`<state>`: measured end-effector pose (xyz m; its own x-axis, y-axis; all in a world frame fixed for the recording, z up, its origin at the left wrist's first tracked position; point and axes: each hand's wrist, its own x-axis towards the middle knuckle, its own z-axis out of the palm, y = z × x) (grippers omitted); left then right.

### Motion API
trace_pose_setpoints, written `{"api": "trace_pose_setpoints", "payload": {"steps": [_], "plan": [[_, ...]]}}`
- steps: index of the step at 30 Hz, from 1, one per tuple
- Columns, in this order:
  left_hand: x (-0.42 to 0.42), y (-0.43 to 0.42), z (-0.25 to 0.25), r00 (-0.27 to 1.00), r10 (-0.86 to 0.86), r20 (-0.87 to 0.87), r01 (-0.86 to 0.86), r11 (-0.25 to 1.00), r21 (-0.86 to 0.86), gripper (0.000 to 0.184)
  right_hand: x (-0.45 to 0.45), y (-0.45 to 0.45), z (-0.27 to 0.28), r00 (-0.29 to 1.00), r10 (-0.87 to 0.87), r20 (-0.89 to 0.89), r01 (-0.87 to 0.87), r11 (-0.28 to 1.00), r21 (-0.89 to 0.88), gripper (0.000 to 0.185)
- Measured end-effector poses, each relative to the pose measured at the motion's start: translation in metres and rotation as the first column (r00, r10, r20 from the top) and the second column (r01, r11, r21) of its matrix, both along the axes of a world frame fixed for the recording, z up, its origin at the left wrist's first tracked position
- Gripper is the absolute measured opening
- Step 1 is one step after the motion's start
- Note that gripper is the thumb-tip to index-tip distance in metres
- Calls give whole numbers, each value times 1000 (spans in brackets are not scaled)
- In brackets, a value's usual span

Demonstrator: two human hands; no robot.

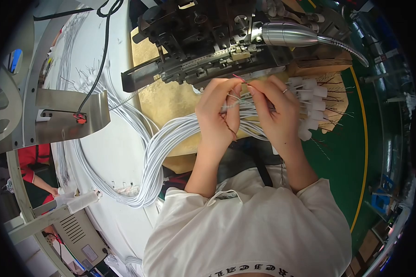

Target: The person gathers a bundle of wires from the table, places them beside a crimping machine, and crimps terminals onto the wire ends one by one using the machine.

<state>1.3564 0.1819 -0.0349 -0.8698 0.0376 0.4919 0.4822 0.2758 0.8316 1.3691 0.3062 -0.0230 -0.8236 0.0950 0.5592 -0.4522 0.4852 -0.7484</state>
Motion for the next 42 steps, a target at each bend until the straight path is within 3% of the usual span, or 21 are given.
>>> {"api": "trace_pose_setpoints", "payload": {"steps": [3, 10, 12, 14, 16, 18, 19, 22, 25, 42], "plan": [[-1, 0, 2, 992, -1, -129, -12, 995, -99, 26, -2, 0, -3, 999, 1, -52, 1, 999, 46, 8], [-3, -3, 3, 994, -92, -60, 75, 969, -237, 44, -7, 5, -8, 998, 27, -62, -16, 984, 179, 9], [-6, -1, 3, 990, -117, -80, 97, 971, -218, 44, -10, 1, -7, 996, 9, -90, 2, 993, 120, 7], [-2, 5, 0, 971, -187, 150, 145, 956, 256, 34, -14, -2, -5, 996, -25, -82, 29, 998, 54, 5], [-1, 3, -7, 933, -303, 192, 181, 859, 479, 28, -19, -2, -1, 997, -72, -39, 71, 997, -17, 4], [-7, -3, -20, 917, -391, 84, 311, 828, 466, 24, -28, -2, -2, 995, -86, -60, 85, 996, -22, 4], [-4, -1, -17, 893, -435, 118, 293, 759, 582, 16, -31, -2, -3, 994, -92, -66, 91, 996, -26, 4], [-13, -13, -35, 769, -638, 36, 468, 600, 649, 21, -35, -5, -3, 993, -104, -57, 102, 994, -42, 4], [-14, -14, -39, 715, -699, 30, 452, 495, 742, 20, -38, -9, -4, 992, -129, -11, 128, 987, -93, 5], [-12, -17, -38, 709, -697, 109, 488, 597, 637, 20, -43, -10, -3, 996, -84, 44, 87, 993, -77, 7]]}}
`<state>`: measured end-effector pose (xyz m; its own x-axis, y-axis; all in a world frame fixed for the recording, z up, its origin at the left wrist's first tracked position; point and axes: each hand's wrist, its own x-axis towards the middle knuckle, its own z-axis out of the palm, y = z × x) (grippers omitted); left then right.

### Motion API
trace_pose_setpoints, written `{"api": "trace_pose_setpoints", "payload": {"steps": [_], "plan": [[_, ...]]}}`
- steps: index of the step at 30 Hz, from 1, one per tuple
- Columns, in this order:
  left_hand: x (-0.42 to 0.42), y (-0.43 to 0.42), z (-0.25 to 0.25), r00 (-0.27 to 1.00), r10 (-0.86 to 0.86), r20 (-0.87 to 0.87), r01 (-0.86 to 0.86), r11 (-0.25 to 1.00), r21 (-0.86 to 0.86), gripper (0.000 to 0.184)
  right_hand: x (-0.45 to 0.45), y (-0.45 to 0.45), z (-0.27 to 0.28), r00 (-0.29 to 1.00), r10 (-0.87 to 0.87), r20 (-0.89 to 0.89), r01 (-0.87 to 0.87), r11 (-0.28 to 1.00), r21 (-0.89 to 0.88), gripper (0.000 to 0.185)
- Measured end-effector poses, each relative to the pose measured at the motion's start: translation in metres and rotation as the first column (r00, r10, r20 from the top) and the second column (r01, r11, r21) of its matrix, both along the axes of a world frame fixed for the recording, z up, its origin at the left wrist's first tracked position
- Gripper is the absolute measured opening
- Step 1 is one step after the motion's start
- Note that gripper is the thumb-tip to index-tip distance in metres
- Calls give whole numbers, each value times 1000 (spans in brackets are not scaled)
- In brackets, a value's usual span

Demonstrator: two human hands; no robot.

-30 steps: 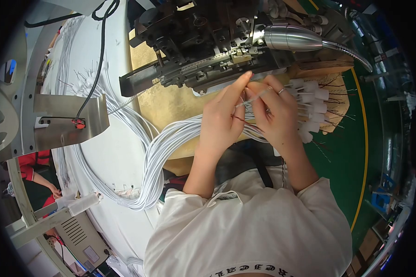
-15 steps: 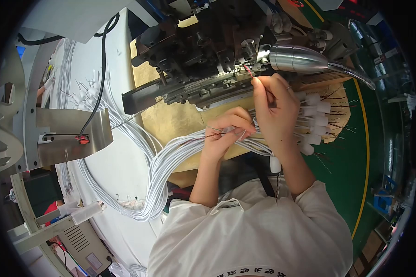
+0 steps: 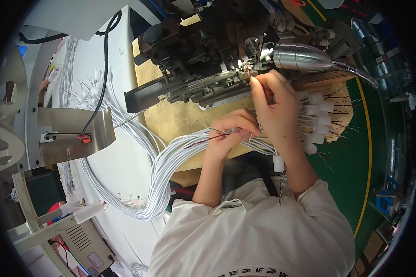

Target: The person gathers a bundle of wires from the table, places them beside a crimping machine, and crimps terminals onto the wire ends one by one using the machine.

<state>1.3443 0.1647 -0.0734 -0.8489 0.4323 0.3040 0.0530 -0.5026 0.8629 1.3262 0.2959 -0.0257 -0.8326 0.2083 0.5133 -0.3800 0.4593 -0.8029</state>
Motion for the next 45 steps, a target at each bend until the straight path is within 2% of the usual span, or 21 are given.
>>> {"api": "trace_pose_setpoints", "payload": {"steps": [4, 7, 13, 19, 25, 40, 43, 45], "plan": [[1, -1, 1, 1000, 12, 14, -12, 999, -33, 21, -1, 1, -7, 996, -18, -88, 30, 991, 134, 9], [1, -1, -2, 1000, 0, 29, 0, 1000, 18, 22, -1, 0, -8, 995, 8, -102, 9, 986, 167, 12], [0, -1, -4, 1000, -15, 10, 15, 1000, 22, 27, 0, -3, -7, 967, -84, -241, 120, 983, 137, 17], [2, 1, -1, 999, 25, 47, -27, 999, 34, 27, -6, -7, -14, 963, -144, -227, 176, 976, 126, 19], [3, 2, 2, 994, 42, 103, -46, 998, 40, 25, -11, -8, -16, 963, -111, -246, 151, 976, 153, 17], [2, 0, -1, 995, 1, 97, -9, 996, 84, 18, -10, -8, -16, 965, -117, -235, 161, 970, 180, 17], [1, 4, -1, 989, 26, 147, -59, 972, 226, 22, -9, -8, -16, 969, -120, -215, 154, 976, 153, 17], [-2, 6, -4, 996, 1, 92, -25, 965, 262, 26, -7, -8, -14, 974, -123, -190, 146, 982, 116, 17]]}}
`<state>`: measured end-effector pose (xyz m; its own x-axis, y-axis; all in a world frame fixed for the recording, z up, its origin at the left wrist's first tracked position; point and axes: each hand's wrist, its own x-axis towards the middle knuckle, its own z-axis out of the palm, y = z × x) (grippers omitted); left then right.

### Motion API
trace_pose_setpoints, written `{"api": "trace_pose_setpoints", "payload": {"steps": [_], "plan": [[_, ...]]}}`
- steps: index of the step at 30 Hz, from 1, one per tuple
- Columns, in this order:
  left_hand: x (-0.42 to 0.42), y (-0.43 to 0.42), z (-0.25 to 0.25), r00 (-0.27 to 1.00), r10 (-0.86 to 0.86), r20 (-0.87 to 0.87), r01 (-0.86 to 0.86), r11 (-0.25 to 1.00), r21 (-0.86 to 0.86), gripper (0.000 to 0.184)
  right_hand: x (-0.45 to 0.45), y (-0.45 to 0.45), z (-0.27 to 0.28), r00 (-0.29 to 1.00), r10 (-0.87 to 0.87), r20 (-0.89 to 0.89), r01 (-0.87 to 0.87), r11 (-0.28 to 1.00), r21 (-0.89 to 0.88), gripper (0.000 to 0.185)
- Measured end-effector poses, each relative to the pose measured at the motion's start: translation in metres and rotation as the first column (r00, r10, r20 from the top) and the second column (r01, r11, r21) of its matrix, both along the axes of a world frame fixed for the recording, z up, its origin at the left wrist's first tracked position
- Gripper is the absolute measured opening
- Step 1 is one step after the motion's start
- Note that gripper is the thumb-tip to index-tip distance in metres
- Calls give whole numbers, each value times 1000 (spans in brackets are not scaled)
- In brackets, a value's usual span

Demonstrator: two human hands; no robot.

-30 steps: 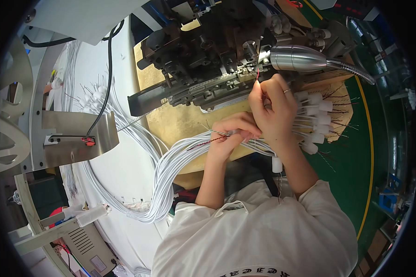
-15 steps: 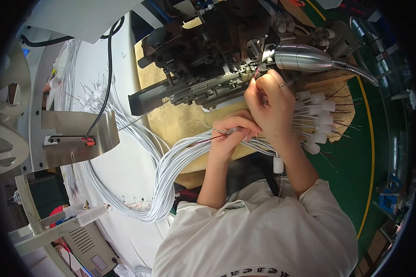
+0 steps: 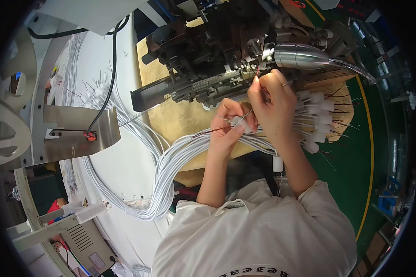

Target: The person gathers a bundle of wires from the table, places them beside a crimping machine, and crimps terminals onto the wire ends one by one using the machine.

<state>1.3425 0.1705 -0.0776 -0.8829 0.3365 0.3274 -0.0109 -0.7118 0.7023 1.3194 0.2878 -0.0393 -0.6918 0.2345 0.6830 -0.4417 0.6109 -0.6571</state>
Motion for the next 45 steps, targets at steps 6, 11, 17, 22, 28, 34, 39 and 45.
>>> {"api": "trace_pose_setpoints", "payload": {"steps": [6, 11, 17, 22, 28, 34, 39, 45], "plan": [[-1, 5, 2, 998, 17, 55, -19, 999, 42, 33, 19, 13, 19, 987, 123, 100, -106, 982, -159, 18], [-4, 4, -2, 1000, 9, -9, -9, 999, -36, 32, 30, 38, 21, 469, 838, -278, -724, 184, -664, 33], [4, 0, -1, 996, -78, 36, 84, 966, -245, 42, 34, 54, 21, 296, 886, -357, -532, -157, -832, 28], [7, -3, 3, 981, -180, 73, 193, 929, -314, 44, 18, 31, 15, 659, 745, 106, -295, 385, -875, 18], [7, -7, 1, 982, -168, 80, 186, 915, -357, 27, 32, 25, 26, 527, 797, 296, -401, 540, -740, 13], [15, 4, 30, 910, 285, -301, -400, 790, -465, 47, 41, 5, 18, 864, 443, 239, -280, 818, -502, 9], [14, 12, 60, 792, 453, -408, -610, 611, -505, 41, 42, 0, 11, 914, 369, 168, -325, 915, -240, 10], [10, 9, 72, 907, 386, -166, -420, 825, -378, 25, 47, 2, 19, 740, 622, 257, -342, 676, -652, 16]]}}
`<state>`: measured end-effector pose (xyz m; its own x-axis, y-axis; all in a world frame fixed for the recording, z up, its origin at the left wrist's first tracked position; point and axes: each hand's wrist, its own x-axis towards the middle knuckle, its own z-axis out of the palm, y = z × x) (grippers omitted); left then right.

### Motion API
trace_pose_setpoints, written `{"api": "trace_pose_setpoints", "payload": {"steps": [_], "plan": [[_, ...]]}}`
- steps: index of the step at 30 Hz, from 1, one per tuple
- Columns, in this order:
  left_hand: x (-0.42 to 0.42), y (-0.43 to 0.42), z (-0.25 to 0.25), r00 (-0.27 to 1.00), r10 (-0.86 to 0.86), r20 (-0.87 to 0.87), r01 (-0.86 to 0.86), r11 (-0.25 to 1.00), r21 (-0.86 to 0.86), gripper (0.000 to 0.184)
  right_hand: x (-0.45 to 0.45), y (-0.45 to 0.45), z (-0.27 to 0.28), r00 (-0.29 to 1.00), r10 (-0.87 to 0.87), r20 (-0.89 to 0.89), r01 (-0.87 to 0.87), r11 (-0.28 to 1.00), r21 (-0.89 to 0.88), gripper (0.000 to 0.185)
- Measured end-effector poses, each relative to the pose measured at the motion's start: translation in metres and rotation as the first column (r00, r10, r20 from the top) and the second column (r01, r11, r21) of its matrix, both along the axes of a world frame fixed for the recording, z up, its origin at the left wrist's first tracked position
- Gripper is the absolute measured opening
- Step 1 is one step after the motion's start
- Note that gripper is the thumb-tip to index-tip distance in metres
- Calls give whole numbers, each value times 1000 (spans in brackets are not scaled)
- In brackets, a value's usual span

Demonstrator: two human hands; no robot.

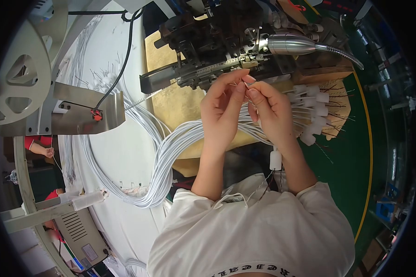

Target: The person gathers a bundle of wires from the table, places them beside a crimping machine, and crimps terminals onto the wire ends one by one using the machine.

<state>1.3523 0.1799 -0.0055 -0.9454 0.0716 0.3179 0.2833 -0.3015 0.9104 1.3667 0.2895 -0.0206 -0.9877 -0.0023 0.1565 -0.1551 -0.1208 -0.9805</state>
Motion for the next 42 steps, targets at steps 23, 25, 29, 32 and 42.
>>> {"api": "trace_pose_setpoints", "payload": {"steps": [23, 25, 29, 32, 42], "plan": [[-9, -15, -5, 987, -116, 113, 115, 993, 21, 16, -7, 17, -3, 945, 318, 79, -285, 916, -284, 22], [-9, -15, -4, 985, -127, 114, 125, 992, 24, 16, -7, 18, -2, 937, 338, 87, -297, 903, -310, 22], [-12, -15, -4, 988, -150, 21, 150, 989, 2, 13, -7, 18, 3, 933, 344, 107, -290, 893, -345, 23], [-13, -14, -4, 989, -151, -2, 151, 988, -8, 11, -7, 20, 3, 919, 375, 125, -312, 883, -351, 23], [-12, -12, -6, 990, 63, 126, -60, 998, -29, 9, 0, 14, 8, 995, 97, 36, -95, 994, -45, 12]]}}
